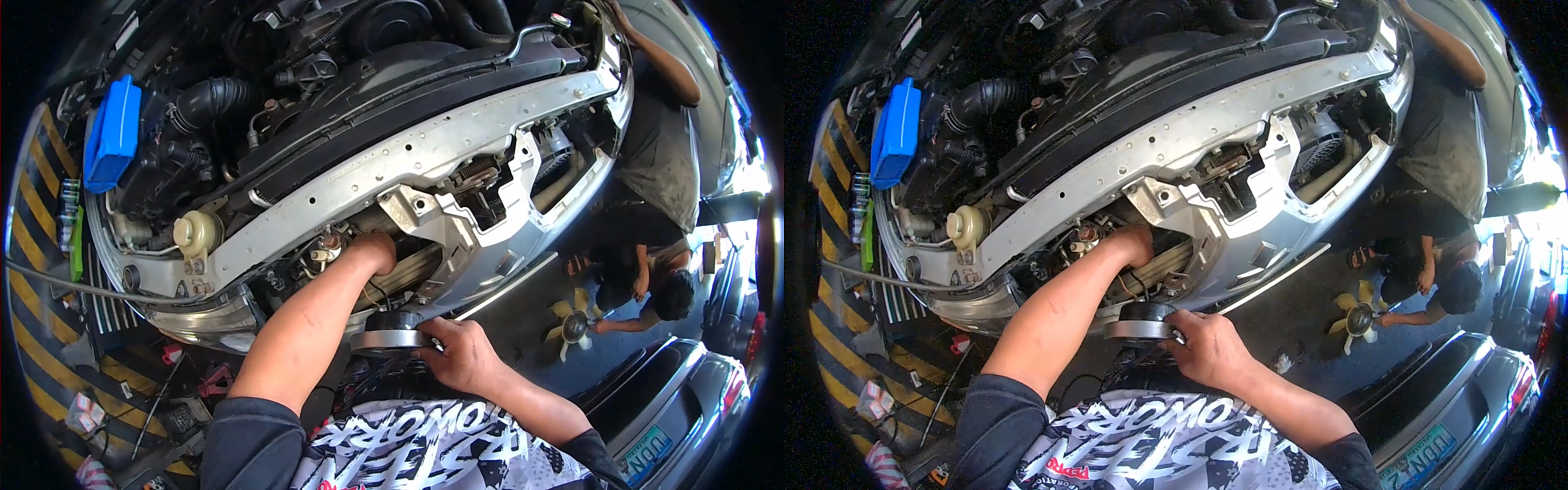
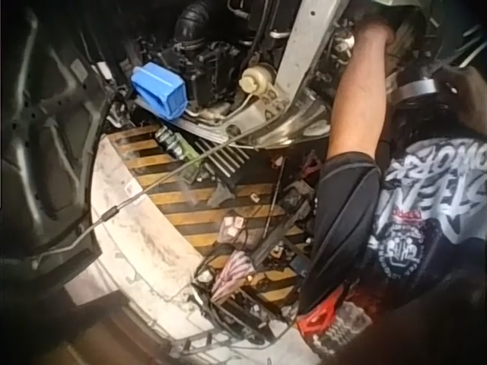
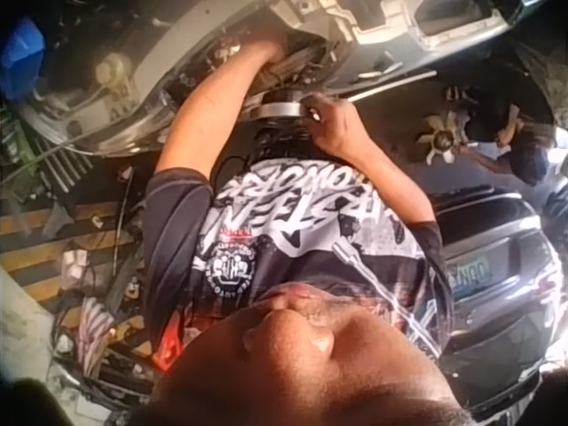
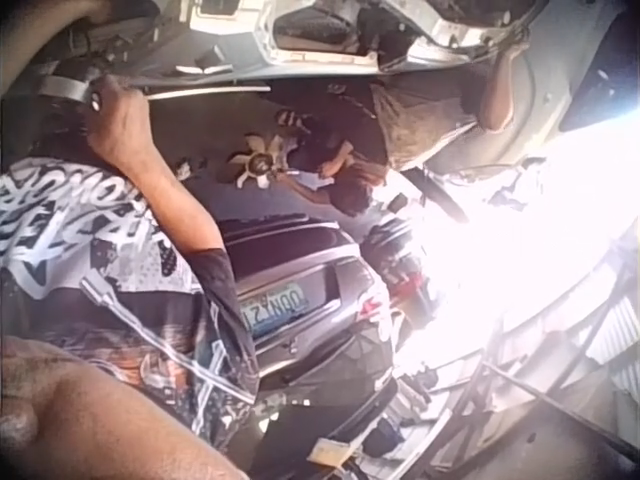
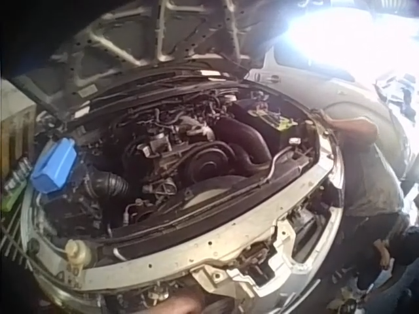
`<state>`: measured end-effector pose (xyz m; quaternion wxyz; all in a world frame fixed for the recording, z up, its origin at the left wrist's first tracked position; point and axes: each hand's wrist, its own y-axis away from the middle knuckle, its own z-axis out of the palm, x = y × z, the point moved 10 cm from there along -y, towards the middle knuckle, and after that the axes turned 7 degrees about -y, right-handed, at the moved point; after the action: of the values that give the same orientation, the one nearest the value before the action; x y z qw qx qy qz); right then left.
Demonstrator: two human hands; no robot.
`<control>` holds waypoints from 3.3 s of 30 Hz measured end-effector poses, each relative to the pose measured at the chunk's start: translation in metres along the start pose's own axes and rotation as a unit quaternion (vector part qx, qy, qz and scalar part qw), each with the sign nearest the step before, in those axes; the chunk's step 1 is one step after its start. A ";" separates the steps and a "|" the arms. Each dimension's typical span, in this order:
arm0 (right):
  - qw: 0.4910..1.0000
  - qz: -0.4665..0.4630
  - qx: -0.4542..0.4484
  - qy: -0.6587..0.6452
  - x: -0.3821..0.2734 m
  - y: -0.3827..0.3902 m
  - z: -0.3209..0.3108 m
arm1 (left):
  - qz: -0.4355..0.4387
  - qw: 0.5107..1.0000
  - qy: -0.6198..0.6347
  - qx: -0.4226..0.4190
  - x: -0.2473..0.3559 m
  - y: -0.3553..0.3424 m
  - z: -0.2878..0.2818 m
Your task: Replacing or repairing front-end components on a vehicle, specifically handling a horn assembly and fasteners.
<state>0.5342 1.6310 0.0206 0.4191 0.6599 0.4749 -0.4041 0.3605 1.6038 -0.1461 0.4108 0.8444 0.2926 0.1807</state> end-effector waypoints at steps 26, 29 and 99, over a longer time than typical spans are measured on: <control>0.952 0.233 -0.187 -0.064 0.042 -0.100 0.025 | 0.049 0.904 0.293 0.308 -0.027 0.095 -0.068; 0.949 0.243 -0.190 -0.060 0.046 -0.107 0.029 | 0.074 0.901 0.309 0.297 -0.024 0.097 -0.068; 0.966 -0.056 0.033 0.251 -0.006 -0.072 0.005 | 0.171 0.646 0.644 0.372 -0.047 0.129 -0.029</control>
<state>0.4624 1.6387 0.0127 0.2413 0.7257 0.5877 -0.2641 0.3531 1.5272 -0.0285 -0.2677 0.6321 0.3769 0.6219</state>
